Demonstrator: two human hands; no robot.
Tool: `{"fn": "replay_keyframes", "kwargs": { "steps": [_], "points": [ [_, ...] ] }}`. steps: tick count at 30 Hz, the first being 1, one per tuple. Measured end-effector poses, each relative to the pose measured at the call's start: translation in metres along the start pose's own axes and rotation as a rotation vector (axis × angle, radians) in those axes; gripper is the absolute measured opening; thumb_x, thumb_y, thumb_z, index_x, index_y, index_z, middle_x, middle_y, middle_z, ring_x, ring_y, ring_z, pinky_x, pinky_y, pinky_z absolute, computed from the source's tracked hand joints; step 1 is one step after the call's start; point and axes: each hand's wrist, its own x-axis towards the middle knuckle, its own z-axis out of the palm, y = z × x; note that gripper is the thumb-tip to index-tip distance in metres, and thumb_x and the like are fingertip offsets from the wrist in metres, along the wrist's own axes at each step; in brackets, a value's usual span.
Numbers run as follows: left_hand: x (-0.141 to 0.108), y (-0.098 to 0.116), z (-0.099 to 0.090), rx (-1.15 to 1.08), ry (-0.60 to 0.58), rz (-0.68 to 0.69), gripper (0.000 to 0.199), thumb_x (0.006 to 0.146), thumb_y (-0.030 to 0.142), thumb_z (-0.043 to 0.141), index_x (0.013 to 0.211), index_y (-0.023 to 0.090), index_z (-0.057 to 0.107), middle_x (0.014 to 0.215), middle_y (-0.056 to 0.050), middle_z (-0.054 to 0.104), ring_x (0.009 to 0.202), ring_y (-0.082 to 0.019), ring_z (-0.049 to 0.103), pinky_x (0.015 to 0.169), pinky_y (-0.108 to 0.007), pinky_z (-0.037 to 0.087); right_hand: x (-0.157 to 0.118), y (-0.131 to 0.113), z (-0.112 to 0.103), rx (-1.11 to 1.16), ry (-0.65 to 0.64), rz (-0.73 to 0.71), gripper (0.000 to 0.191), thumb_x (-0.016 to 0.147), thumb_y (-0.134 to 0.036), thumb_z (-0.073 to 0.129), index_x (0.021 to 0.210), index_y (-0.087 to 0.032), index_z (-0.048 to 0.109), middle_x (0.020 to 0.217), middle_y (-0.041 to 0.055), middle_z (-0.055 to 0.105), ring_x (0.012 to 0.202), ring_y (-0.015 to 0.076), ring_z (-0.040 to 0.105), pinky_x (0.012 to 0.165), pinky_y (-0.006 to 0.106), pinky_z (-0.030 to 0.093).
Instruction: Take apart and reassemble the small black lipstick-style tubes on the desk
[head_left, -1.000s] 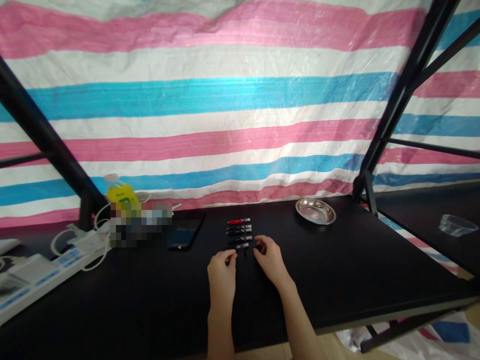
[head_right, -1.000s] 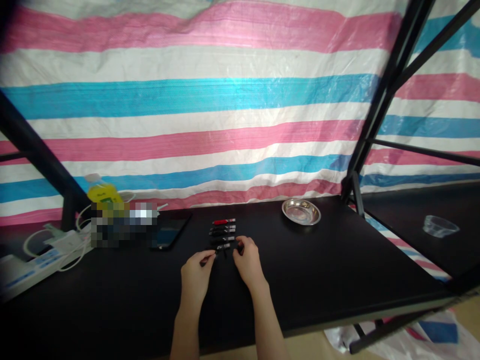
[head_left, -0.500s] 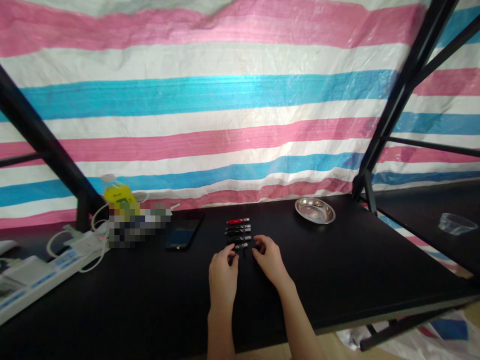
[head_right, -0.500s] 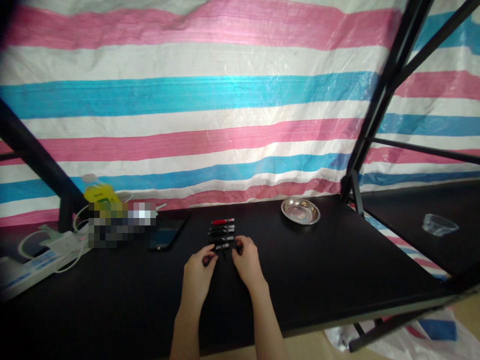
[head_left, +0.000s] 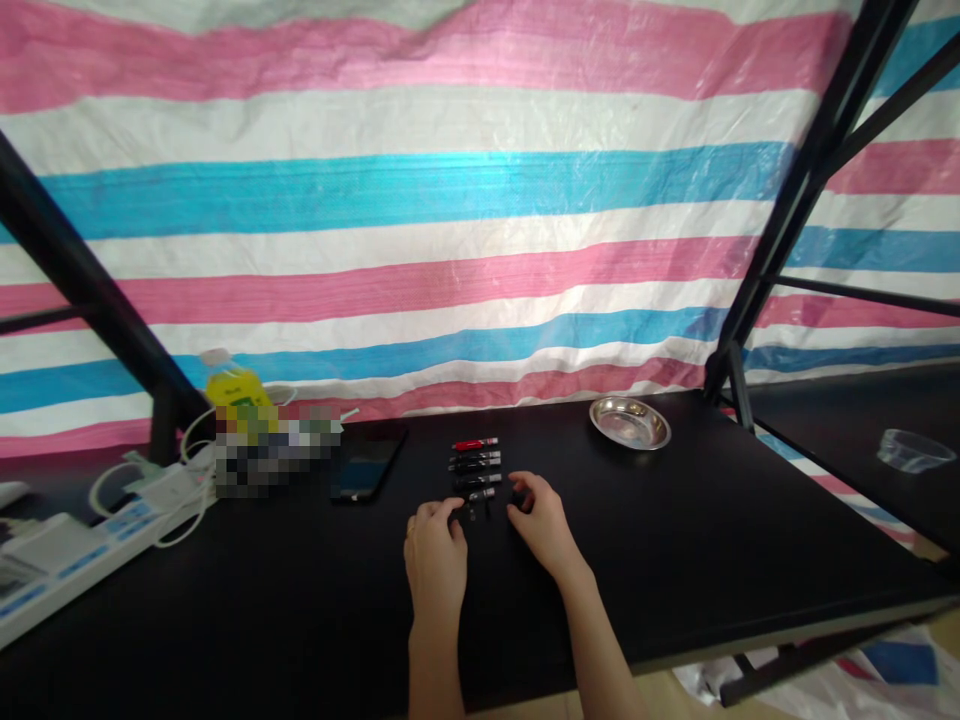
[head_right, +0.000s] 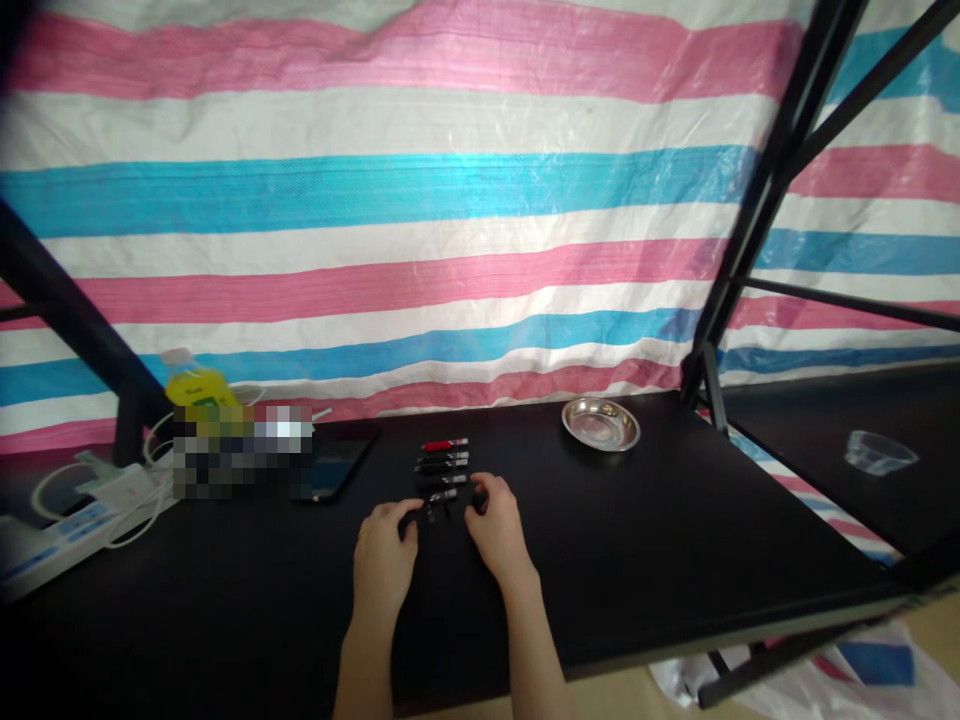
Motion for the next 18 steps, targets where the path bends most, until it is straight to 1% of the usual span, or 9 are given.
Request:
{"fn": "replay_keyframes", "kwargs": {
  "steps": [3,7,14,18],
  "points": [
    [0.001,0.0,0.002,0.015,-0.022,-0.01,0.032,0.081,0.011,0.045,0.103,0.021,0.066,0.103,-0.009,0.06,0.097,-0.024,0.054,0.083,-0.034,0.043,-0.001,-0.002,-0.003,-0.001,0.002,0.002,0.041,0.06,-0.007,0.054,0.097,-0.019,0.064,0.082,0.0019,0.059,0.059,0.0123,0.049,0.06,0.027,0.046],
    [0.001,0.0,0.003,0.015,-0.032,-0.015,0.03,0.082,0.013,0.045,0.103,0.02,0.066,0.103,-0.009,0.06,0.097,-0.025,0.054,0.082,-0.034,0.043,-0.001,-0.004,-0.007,0.004,0.031,0.014,0.041,0.06,-0.007,0.055,0.098,-0.019,0.064,0.084,0.0024,0.06,0.061,0.013,0.05,0.061,0.027,0.046],
    [0.004,-0.005,0.001,-0.033,-0.052,-0.066,0.022,0.083,0.019,0.048,0.093,0.019,0.067,0.1,-0.008,0.062,0.095,-0.024,0.056,0.081,-0.034,0.044,0.0,-0.006,-0.01,0.022,0.057,0.008,0.041,0.061,-0.009,0.055,0.1,-0.018,0.063,0.086,0.0035,0.06,0.062,0.0133,0.051,0.063,0.028,0.047],
    [0.006,-0.011,0.002,-0.073,-0.045,-0.086,0.02,0.082,0.019,0.048,0.088,0.018,0.067,0.098,-0.008,0.063,0.093,-0.024,0.057,0.08,-0.032,0.044,0.001,-0.005,-0.01,0.016,0.054,0.025,0.04,0.062,-0.01,0.056,0.1,-0.018,0.063,0.087,0.0038,0.059,0.063,0.0136,0.051,0.064,0.028,0.048]
  ]
}}
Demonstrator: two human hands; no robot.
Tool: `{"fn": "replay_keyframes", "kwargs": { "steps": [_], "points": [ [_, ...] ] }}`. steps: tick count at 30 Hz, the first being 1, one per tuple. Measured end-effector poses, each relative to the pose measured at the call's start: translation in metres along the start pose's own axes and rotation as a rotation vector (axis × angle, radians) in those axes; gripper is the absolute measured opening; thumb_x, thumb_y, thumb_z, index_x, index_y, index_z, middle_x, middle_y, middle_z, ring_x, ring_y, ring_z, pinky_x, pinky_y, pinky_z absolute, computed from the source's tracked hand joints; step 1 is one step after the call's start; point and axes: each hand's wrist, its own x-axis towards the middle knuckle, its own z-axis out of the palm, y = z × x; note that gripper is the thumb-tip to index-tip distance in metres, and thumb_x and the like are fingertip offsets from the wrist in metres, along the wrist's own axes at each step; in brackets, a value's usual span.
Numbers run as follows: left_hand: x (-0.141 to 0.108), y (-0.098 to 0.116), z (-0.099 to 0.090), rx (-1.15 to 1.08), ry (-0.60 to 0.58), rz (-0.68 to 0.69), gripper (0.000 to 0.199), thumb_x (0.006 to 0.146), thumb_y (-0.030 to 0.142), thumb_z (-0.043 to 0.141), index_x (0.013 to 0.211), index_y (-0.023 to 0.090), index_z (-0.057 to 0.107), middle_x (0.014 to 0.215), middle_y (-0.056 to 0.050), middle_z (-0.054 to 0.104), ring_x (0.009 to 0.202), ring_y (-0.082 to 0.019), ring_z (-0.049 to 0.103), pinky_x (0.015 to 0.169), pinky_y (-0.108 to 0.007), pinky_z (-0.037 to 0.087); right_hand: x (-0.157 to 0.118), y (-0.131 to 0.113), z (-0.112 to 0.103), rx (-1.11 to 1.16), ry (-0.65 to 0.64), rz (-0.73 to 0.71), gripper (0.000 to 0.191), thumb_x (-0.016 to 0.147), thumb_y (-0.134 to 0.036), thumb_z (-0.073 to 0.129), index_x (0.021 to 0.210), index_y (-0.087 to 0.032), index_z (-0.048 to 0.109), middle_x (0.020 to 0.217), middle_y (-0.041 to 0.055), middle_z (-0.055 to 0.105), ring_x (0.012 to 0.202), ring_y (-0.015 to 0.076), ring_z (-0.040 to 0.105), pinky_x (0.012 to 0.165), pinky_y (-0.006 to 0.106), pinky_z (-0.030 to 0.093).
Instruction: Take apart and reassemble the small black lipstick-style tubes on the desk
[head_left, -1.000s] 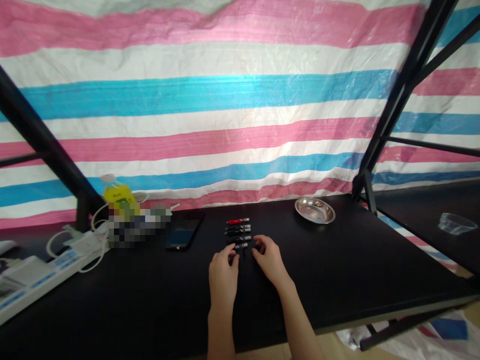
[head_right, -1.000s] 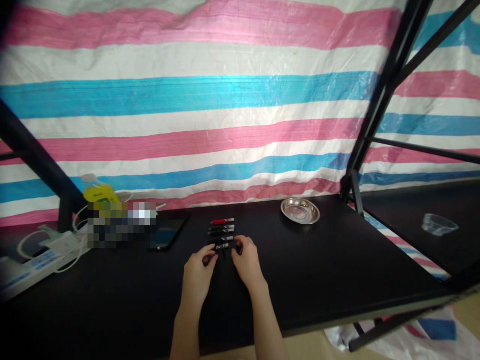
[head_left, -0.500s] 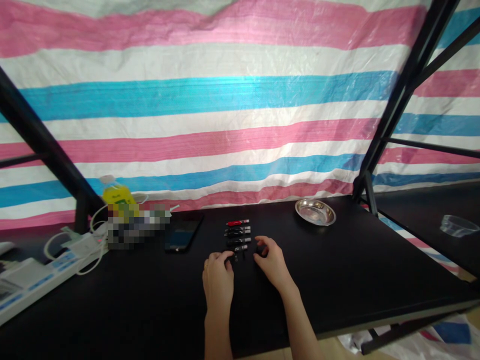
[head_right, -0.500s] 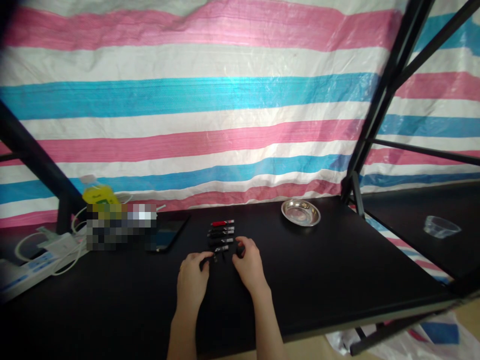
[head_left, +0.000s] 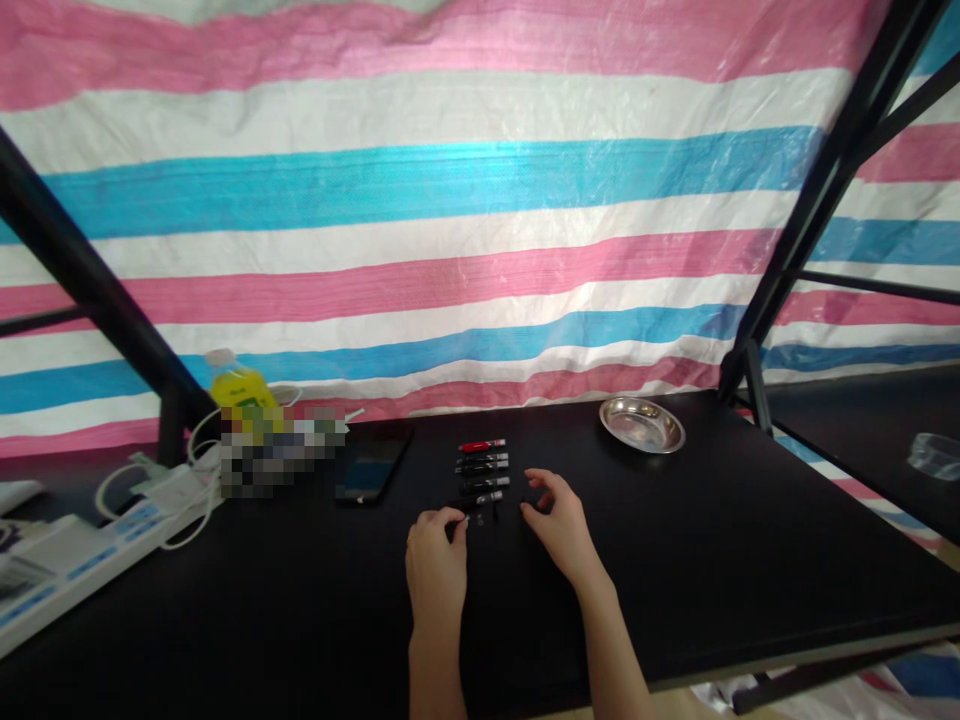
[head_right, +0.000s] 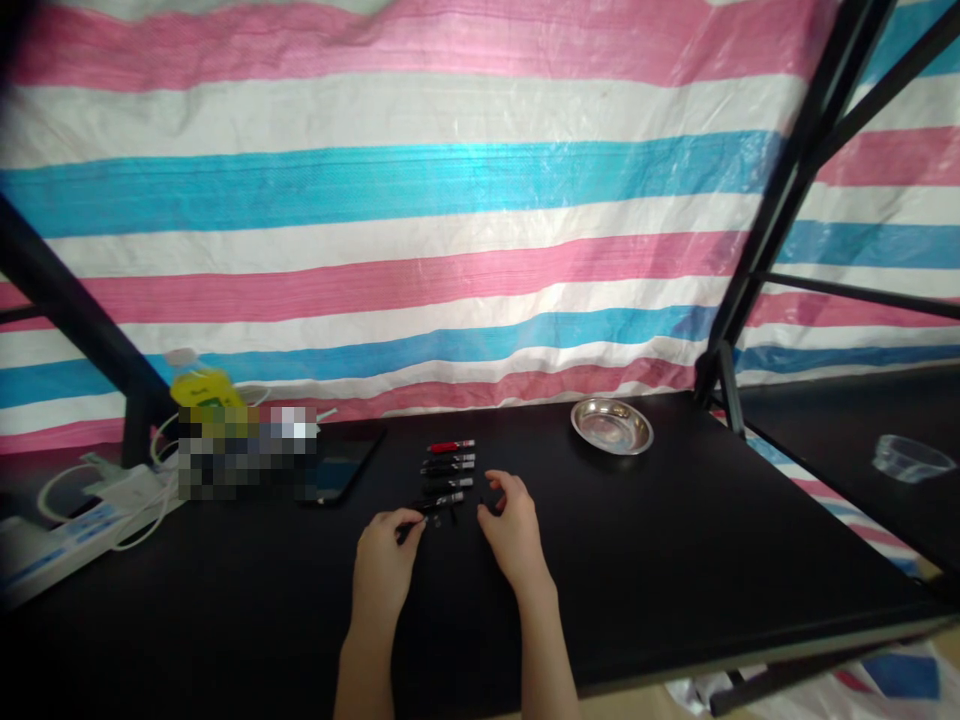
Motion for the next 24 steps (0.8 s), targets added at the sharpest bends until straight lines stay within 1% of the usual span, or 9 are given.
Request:
{"fn": "replay_keyframes", "kwargs": {
  "steps": [5,8,11,16,20,24],
  "points": [
    [-0.0003,-0.0018,-0.0035,-0.035,0.008,0.004,0.021,0.084,0.019,0.046,0.088,0.017,0.066,0.096,-0.007,0.066,0.091,-0.022,0.059,0.079,-0.032,0.044,0.0014,0.0032,-0.0008,-0.009,0.008,-0.006,0.038,0.064,-0.012,0.056,0.1,-0.018,0.063,0.087,0.0043,0.06,0.063,0.0138,0.052,0.063,0.029,0.048],
    [-0.001,-0.0019,-0.0073,-0.048,0.004,-0.036,0.022,0.085,0.022,0.044,0.09,0.018,0.065,0.09,-0.007,0.067,0.087,-0.022,0.061,0.077,-0.032,0.044,0.002,0.0035,-0.0012,-0.01,0.012,-0.017,0.036,0.066,-0.013,0.055,0.1,-0.017,0.063,0.086,0.0047,0.06,0.061,0.0135,0.052,0.063,0.029,0.048],
    [-0.0006,-0.003,-0.0092,-0.087,-0.004,-0.064,0.021,0.085,0.024,0.045,0.09,0.018,0.065,0.089,-0.007,0.067,0.087,-0.022,0.061,0.076,-0.031,0.044,0.0021,0.0019,-0.0012,-0.002,0.013,-0.06,0.034,0.068,-0.015,0.054,0.101,-0.018,0.063,0.088,0.005,0.061,0.062,0.0133,0.052,0.065,0.03,0.048],
    [0.0007,-0.0042,-0.0068,-0.114,0.009,0.014,0.019,0.082,0.022,0.048,0.085,0.016,0.066,0.088,-0.007,0.066,0.085,-0.022,0.06,0.078,-0.032,0.046,0.0022,-0.0006,-0.0007,0.004,0.001,-0.098,0.034,0.07,-0.015,0.053,0.102,-0.017,0.063,0.091,0.0055,0.061,0.064,0.0135,0.053,0.065,0.029,0.047],
    [0.0006,-0.0025,-0.0055,-0.116,0.024,0.067,0.022,0.08,0.02,0.048,0.087,0.015,0.068,0.091,-0.008,0.066,0.089,-0.023,0.061,0.081,-0.034,0.047,0.0023,0.0002,-0.0002,0.015,0.015,-0.102,0.032,0.072,-0.014,0.052,0.102,-0.018,0.062,0.091,0.0056,0.061,0.065,0.0133,0.054,0.067,0.029,0.048],
    [0.0008,-0.0008,-0.0061,-0.099,0.021,0.082,0.025,0.079,0.017,0.047,0.091,0.015,0.069,0.095,-0.008,0.067,0.092,-0.023,0.061,0.084,-0.034,0.046,0.0024,0.0001,-0.0001,0.027,0.016,-0.106,0.032,0.072,-0.014,0.051,0.102,-0.018,0.062,0.092,0.0056,0.061,0.065,0.0132,0.054,0.066,0.029,0.047]
  ]
}}
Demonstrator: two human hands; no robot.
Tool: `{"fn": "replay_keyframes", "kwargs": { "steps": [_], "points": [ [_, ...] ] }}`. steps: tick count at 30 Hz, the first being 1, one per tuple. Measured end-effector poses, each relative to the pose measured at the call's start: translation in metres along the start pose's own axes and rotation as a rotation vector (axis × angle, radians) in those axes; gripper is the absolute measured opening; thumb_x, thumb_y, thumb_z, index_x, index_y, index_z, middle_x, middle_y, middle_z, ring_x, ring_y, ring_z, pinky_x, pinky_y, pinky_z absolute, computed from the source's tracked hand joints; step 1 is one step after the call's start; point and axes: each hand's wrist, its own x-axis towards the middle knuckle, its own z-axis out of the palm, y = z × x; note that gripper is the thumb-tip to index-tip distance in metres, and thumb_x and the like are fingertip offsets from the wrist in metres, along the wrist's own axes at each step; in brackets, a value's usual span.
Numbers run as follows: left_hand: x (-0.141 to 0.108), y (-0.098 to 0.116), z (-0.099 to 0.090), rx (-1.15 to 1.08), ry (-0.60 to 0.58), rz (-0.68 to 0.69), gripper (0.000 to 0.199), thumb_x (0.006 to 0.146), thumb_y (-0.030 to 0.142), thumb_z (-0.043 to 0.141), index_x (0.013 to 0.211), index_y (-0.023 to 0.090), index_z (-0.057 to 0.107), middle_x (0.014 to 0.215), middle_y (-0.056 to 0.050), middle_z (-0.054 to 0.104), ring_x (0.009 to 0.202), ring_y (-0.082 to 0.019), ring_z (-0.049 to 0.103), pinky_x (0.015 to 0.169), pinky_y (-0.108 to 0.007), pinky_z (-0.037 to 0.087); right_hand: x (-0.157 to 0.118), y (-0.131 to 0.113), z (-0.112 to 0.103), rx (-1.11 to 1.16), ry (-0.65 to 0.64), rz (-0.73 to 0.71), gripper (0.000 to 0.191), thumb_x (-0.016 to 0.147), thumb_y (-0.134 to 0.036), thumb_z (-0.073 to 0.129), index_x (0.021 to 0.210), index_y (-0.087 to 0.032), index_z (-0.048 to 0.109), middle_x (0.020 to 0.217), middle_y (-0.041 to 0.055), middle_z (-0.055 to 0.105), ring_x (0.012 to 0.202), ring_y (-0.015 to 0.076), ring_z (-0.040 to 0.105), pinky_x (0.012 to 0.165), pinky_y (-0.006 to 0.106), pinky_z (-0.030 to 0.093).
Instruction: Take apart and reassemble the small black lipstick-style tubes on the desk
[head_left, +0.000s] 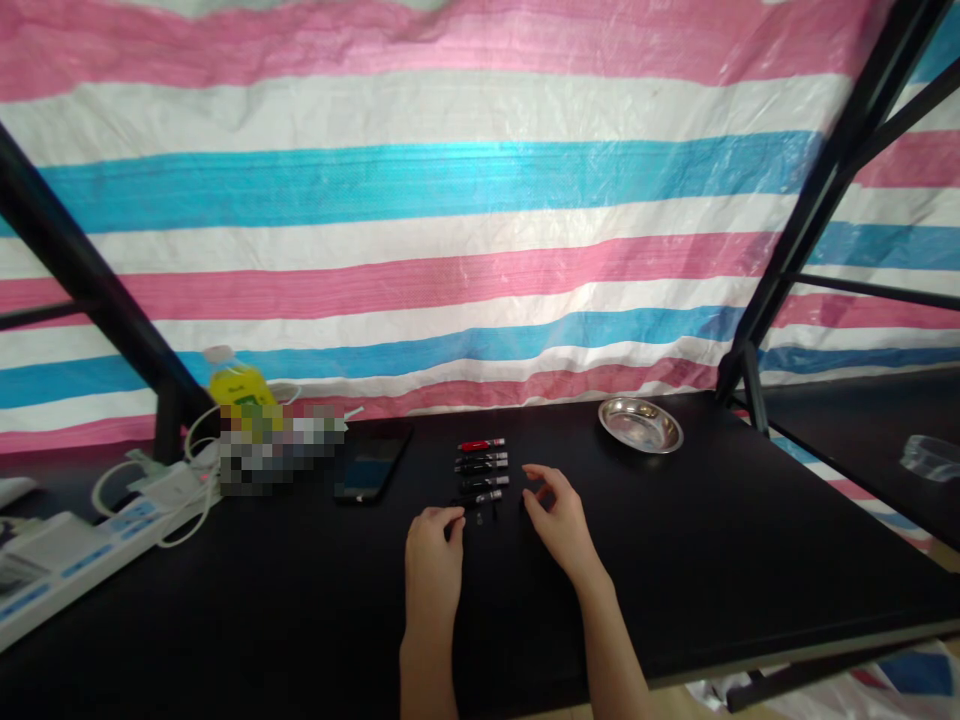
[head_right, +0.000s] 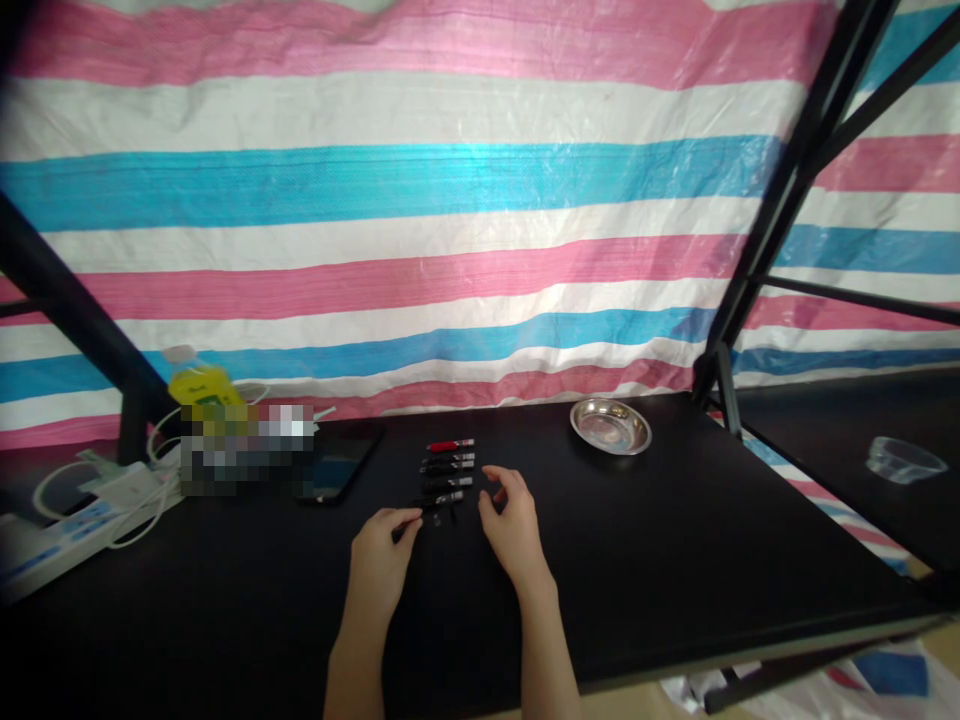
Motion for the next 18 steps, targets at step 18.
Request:
{"fn": "replay_keyframes", "kwargs": {
  "steps": [18],
  "points": [
    [0.0009,-0.0059,0.0021,0.036,-0.055,-0.064,0.02,0.078,0.013,0.052,0.09,0.015,0.067,0.092,-0.006,0.066,0.088,-0.02,0.06,0.08,-0.031,0.046,0.0001,-0.0019,-0.0014,-0.025,0.007,0.018,0.032,0.072,-0.014,0.05,0.102,-0.018,0.062,0.091,0.0054,0.062,0.066,0.0138,0.055,0.066,0.029,0.047]
  ]
}}
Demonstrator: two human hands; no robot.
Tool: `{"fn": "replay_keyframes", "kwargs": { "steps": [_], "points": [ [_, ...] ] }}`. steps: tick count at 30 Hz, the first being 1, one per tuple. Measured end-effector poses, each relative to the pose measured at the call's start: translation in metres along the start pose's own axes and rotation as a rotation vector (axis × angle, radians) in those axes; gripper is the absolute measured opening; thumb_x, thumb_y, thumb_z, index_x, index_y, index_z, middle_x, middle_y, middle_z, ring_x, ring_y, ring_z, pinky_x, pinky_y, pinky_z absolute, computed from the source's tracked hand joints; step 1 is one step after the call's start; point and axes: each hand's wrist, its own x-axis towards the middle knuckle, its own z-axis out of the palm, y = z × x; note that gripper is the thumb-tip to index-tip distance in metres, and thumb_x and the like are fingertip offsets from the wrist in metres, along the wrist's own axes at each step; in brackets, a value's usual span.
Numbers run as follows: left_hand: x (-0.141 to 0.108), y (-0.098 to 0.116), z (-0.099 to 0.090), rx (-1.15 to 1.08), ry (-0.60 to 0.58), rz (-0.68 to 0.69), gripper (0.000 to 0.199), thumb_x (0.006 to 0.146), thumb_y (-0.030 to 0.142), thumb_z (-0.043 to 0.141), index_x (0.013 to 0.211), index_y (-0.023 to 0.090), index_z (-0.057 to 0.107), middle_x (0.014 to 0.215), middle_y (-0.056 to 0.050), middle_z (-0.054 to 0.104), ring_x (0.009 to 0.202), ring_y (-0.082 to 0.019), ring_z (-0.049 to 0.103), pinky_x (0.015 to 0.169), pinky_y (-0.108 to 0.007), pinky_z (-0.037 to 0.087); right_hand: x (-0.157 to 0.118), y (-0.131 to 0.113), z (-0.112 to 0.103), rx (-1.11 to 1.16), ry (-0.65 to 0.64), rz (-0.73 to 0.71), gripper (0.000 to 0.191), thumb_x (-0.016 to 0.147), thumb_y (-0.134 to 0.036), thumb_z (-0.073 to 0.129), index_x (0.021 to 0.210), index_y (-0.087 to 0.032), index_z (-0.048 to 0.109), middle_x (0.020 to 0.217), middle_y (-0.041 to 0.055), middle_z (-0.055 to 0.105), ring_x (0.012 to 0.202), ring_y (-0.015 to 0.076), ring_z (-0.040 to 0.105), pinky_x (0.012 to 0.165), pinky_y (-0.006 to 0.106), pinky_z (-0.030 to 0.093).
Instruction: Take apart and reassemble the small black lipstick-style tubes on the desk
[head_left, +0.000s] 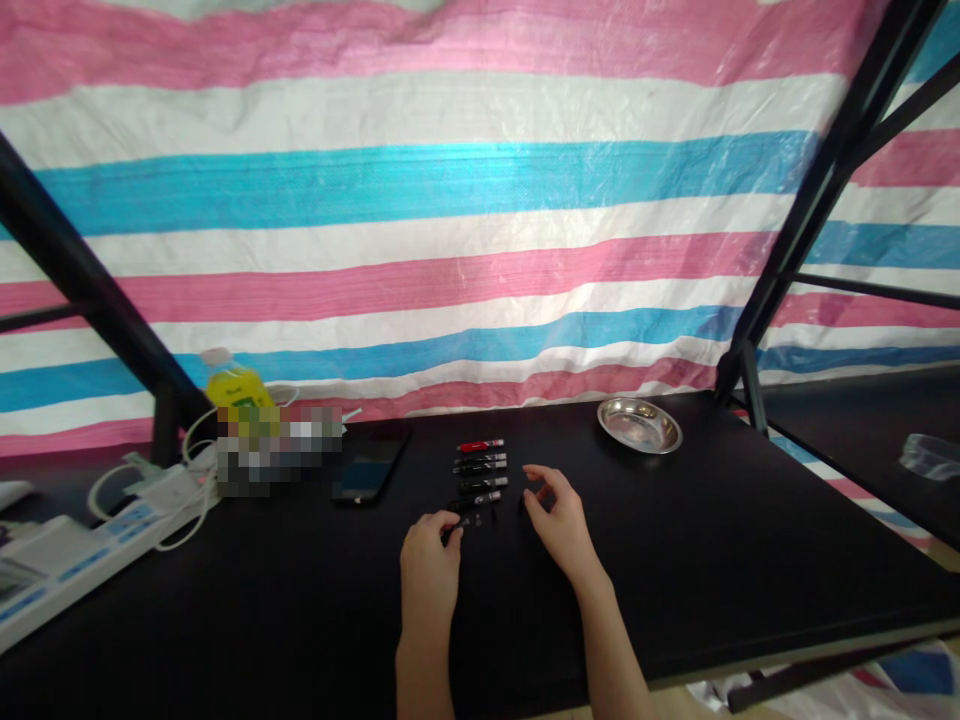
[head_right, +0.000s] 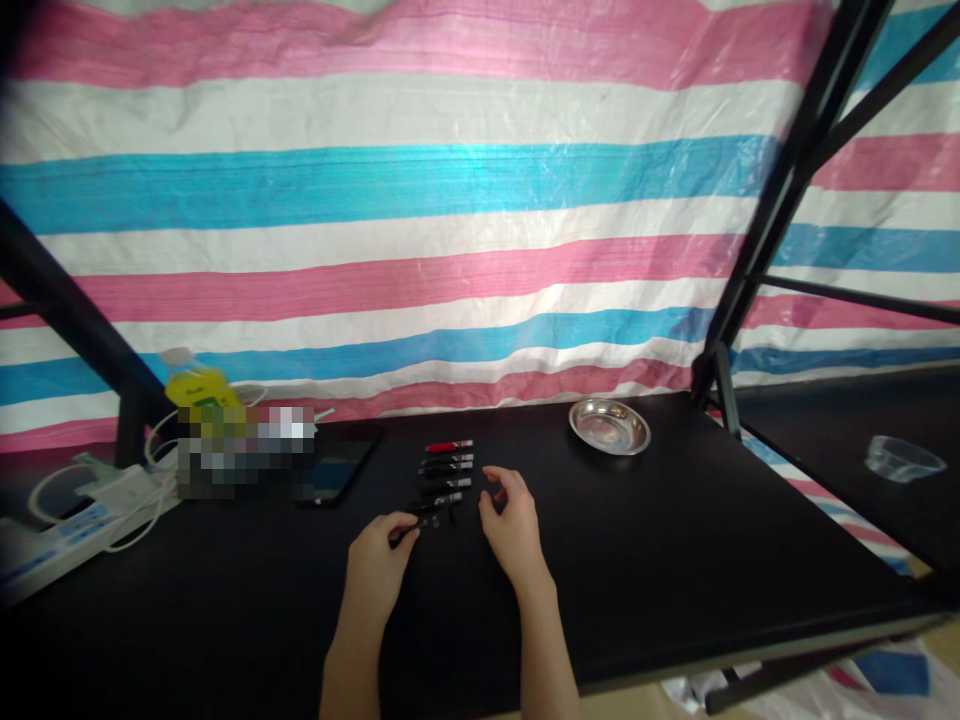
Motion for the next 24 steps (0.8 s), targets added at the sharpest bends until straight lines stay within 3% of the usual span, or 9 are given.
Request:
{"fn": "replay_keyframes", "kwargs": {
  "steps": [5,13,24],
  "points": [
    [0.0002,-0.0008,0.0007,0.008,0.046,0.034,0.016,0.078,0.014,0.05,0.077,0.017,0.066,0.087,-0.006,0.065,0.085,-0.021,0.061,0.078,-0.031,0.046,0.0,0.0006,0.0007,0.01,0.006,-0.006,0.032,0.072,-0.014,0.051,0.101,-0.018,0.063,0.091,0.0051,0.062,0.066,0.0138,0.055,0.066,0.029,0.047],
    [-0.0018,0.0072,-0.0055,-0.179,0.07,-0.04,0.019,0.081,0.021,0.046,0.082,0.017,0.064,0.083,-0.007,0.07,0.08,-0.021,0.065,0.072,-0.029,0.048,0.0005,0.0031,0.0017,-0.004,-0.007,0.001,0.033,0.072,-0.014,0.051,0.102,-0.018,0.063,0.091,0.0054,0.062,0.067,0.0142,0.055,0.065,0.028,0.046],
    [0.0002,0.0036,-0.0021,-0.15,0.126,0.092,0.023,0.077,0.019,0.048,0.084,0.016,0.07,0.09,-0.008,0.069,0.085,-0.022,0.064,0.08,-0.034,0.049,0.0003,0.0033,0.0028,0.005,-0.002,-0.006,0.033,0.071,-0.014,0.051,0.102,-0.018,0.063,0.091,0.0054,0.063,0.067,0.0143,0.055,0.064,0.028,0.046]
  ]
}}
